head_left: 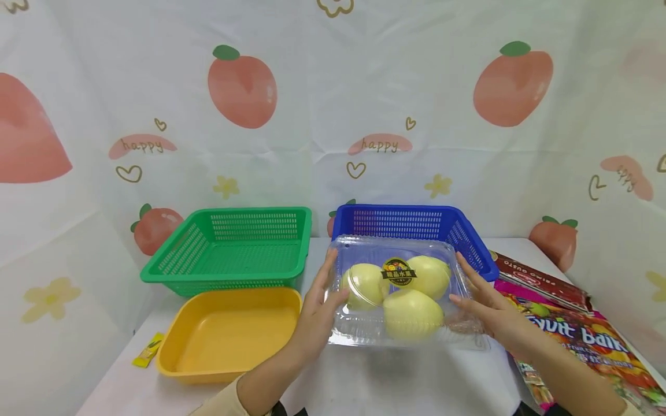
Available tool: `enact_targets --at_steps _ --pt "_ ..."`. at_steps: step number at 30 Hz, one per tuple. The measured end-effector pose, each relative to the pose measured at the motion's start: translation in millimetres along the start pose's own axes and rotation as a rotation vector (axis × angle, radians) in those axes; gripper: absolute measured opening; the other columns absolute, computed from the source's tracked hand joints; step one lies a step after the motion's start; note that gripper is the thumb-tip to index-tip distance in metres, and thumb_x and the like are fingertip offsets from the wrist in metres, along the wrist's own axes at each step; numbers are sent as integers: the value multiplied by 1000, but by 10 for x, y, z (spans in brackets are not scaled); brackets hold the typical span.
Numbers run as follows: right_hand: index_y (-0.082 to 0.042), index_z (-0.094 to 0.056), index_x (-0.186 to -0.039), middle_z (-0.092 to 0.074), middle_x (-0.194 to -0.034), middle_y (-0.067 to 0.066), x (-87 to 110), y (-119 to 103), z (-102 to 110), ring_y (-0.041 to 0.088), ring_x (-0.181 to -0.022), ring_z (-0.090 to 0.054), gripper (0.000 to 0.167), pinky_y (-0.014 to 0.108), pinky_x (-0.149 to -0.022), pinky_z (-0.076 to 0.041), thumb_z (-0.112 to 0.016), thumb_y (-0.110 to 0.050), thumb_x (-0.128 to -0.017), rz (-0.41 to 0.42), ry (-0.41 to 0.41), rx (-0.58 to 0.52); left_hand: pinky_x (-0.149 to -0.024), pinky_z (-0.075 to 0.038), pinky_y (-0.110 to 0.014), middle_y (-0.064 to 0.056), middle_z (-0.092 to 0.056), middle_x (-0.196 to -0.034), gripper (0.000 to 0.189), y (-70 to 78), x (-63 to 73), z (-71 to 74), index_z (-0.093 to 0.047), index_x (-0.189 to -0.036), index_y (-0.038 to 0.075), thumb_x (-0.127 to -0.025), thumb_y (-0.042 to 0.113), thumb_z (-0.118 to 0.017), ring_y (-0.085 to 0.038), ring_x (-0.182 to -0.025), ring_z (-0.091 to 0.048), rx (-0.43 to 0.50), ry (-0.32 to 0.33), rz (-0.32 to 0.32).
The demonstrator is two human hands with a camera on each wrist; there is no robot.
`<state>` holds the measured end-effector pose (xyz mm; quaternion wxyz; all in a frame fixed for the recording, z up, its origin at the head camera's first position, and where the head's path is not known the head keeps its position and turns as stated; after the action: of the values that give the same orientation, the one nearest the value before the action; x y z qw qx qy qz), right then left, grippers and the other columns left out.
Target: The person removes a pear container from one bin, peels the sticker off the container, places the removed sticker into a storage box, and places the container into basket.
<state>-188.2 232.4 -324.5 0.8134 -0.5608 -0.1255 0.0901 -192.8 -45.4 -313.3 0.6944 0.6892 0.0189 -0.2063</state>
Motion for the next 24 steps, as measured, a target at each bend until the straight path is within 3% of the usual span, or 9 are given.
enact_targets --at_steps 1,3,7,8,10,12,15,18,24 --pt "-48 11 -143 23 -153 18 18 15 -27 57 -135 -3 74 76 -89 -28 -44 -27 -98 -6 4 1 -114 -7 -56 -4 -2 -159 60 -6 35 1 -15 -150 15 -96 9 -40 -28 -146 -2 -2 1 -2" --pt "-45 12 -144 23 -153 18 58 42 -74 55 -131 -25 75 72 -90 -33 -44 -25 -98 1 14 8 -114 -8 -55 -5 -2 -159 61 -20 100 4 -15 -150 14 -96 9 -42 -29 -146 -3 0 2 -13" --pt "-40 13 -146 23 -153 17 139 90 -165 53 -132 -26 77 66 -91 -39 -45 -24 -98 -2 37 23 -114 -8 -55 -6 -3 -158 63 -56 220 10 -15 -150 11 -95 7 -43 -29 -145 -4 12 12 -25" --pt "-39 13 -146 23 -153 17 155 106 -186 51 -126 -39 77 63 -91 -41 -45 -23 -98 -7 46 19 -114 -6 -55 -6 -3 -158 63 -65 249 9 -14 -150 11 -95 7 -43 -29 -145 -4 15 11 -31" --pt "-36 13 -147 23 -153 18 193 140 -236 46 -128 -40 77 62 -90 -42 -46 -23 -98 -22 57 17 -113 -4 -56 -6 -3 -158 63 -83 301 8 -14 -150 11 -94 6 -43 -29 -145 -3 18 10 -42" --pt "-33 14 -147 23 -152 19 221 175 -281 37 -106 -61 78 55 -86 -49 -46 -22 -98 -26 64 -4 -112 0 -59 -6 -3 -158 63 -101 349 6 -15 -150 13 -95 7 -43 -29 -145 -2 12 8 -52" --pt "-31 11 -148 22 -153 17 257 216 -342 30 -93 -67 76 49 -82 -53 -44 -20 -98 -17 69 -37 -110 3 -62 -7 -3 -158 62 -127 413 5 -16 -150 14 -95 8 -43 -30 -145 0 -3 5 -67" --pt "-34 8 -149 20 -155 13 277 252 -384 33 -100 -65 73 45 -80 -55 -44 -18 -98 7 70 -59 -109 4 -63 -8 -2 -158 61 -160 469 5 -15 -150 13 -95 7 -42 -28 -144 0 -17 -7 -83" --pt "-28 -1 -151 23 -153 15 316 379 -429 22 -87 -68 63 38 -78 -56 -37 -16 -101 74 -29 -92 -109 3 -63 -2 0 -159 63 -277 577 10 -11 -151 19 -96 9 -41 4 -140 -3 -37 -36 -34"
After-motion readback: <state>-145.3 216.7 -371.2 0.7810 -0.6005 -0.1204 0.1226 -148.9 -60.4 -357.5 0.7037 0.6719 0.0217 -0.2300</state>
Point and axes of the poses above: each hand's wrist, its own x-axis away from the middle knuckle, its own z-axis out of the back of the hand, y = z × x, the point moved 4 cm from there along -x, towards the middle knuckle
